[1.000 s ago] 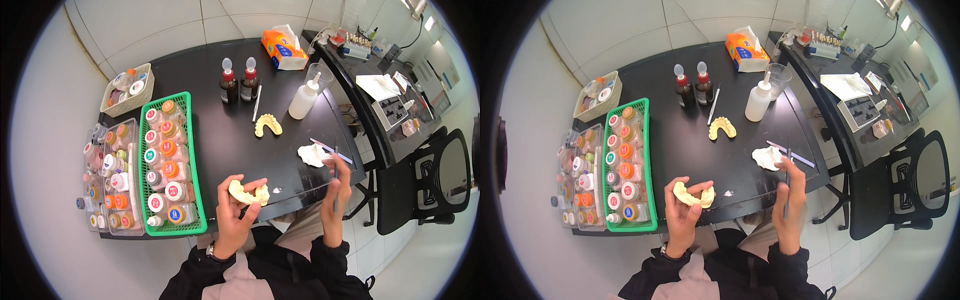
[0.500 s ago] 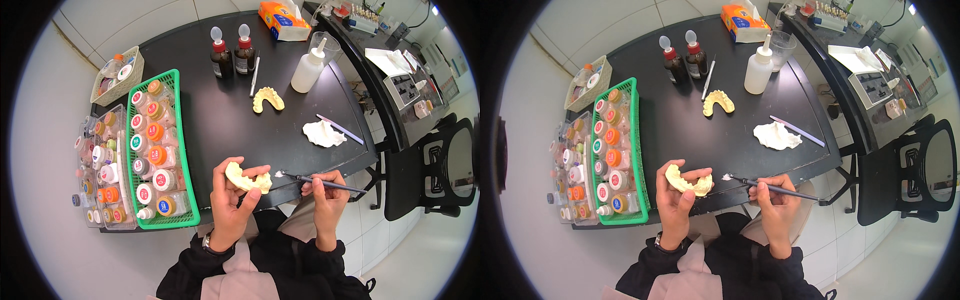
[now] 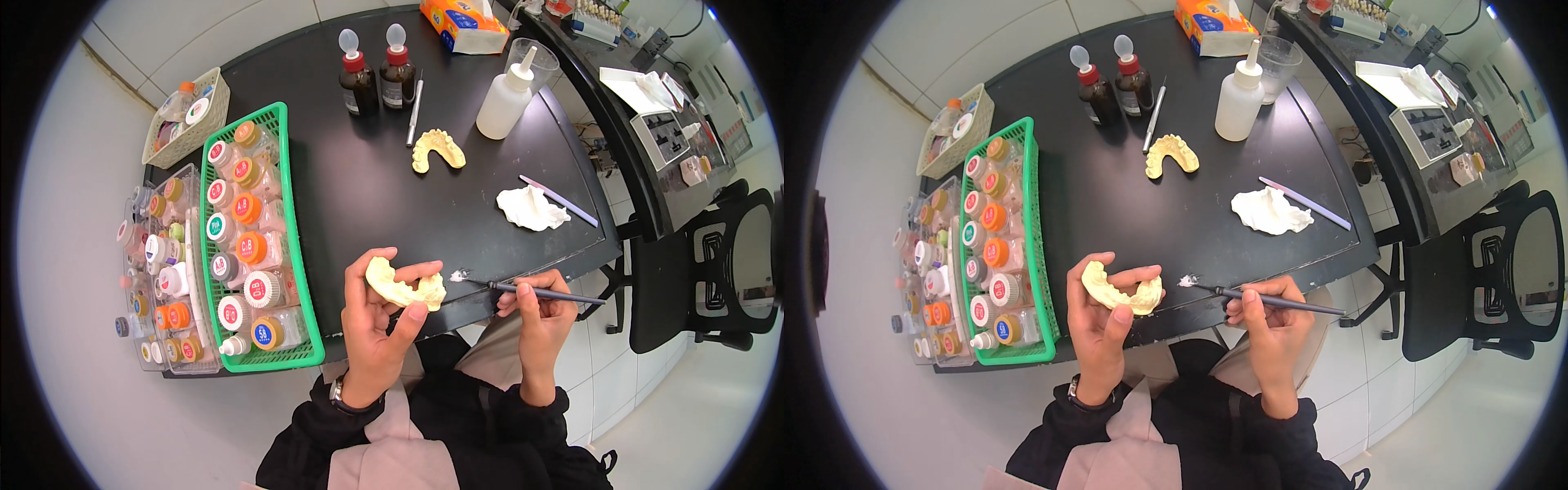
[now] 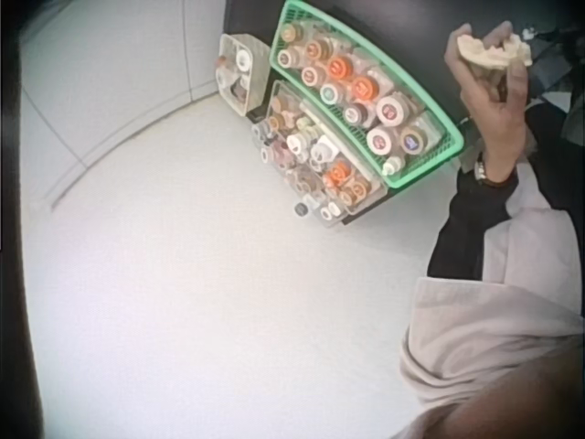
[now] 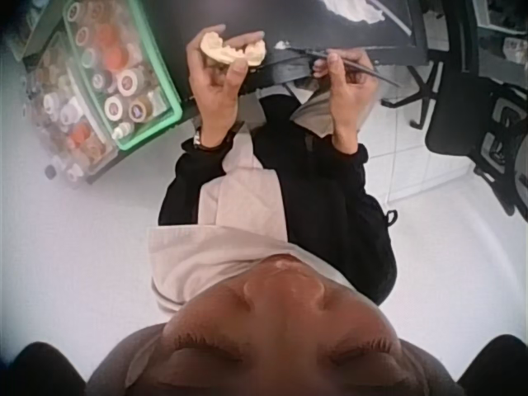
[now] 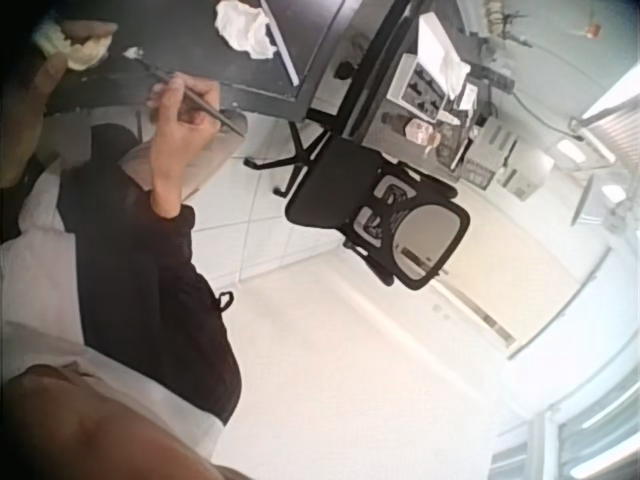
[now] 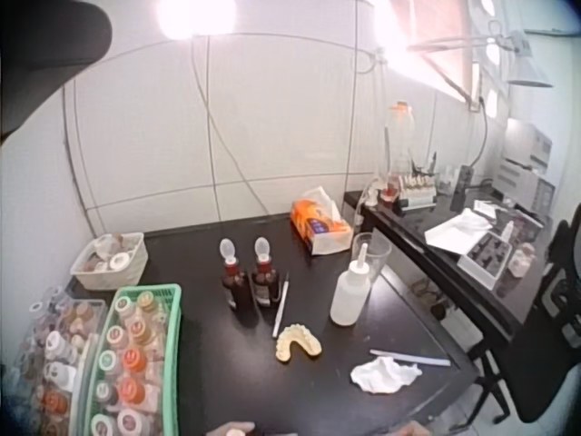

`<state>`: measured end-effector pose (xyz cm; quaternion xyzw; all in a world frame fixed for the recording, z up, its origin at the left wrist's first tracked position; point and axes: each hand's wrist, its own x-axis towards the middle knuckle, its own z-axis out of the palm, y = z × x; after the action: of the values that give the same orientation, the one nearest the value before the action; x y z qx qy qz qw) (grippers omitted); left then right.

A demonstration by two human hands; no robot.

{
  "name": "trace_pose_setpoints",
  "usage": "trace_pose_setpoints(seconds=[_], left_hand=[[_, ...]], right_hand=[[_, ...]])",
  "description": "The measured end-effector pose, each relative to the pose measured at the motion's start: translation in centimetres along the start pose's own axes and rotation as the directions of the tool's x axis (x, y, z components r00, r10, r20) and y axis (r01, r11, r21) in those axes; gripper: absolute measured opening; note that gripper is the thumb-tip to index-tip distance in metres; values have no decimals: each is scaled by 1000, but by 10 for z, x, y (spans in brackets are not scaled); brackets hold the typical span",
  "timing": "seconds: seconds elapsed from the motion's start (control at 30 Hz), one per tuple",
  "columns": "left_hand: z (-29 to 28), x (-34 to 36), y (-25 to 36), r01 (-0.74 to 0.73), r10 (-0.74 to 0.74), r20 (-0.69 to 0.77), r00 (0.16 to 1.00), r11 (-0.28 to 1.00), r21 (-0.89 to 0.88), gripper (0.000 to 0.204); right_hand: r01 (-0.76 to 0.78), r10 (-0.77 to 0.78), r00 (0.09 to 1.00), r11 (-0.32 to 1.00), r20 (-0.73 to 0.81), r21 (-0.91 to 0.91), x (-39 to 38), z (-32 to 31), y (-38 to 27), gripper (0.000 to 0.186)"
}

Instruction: The person picks up several jars of dental porcelain powder, takes a sample of each with a spatula, and places it onto a palette to mix a shade for a dental crown.

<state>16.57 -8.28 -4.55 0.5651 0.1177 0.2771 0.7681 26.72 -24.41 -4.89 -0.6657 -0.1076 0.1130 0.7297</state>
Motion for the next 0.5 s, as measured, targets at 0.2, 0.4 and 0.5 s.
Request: trace_pose_setpoints(seconds=[0.2,0.4,0.5], left_hand=[[0,0,0,13,-13,-3,1000,1000,-27,52],[1,-1,2,65,-66,4,998,997,49,62],[-3,-3,4,81,-86,57,995,993,82,65]], right_hand=[[4,-4,1000,1000,4,4,1,0,-1,15],[-51,55,998,963,-9,263,1,-3,-11,18],[-63,74,997,919,-14,390,-7,8,-34,20]])
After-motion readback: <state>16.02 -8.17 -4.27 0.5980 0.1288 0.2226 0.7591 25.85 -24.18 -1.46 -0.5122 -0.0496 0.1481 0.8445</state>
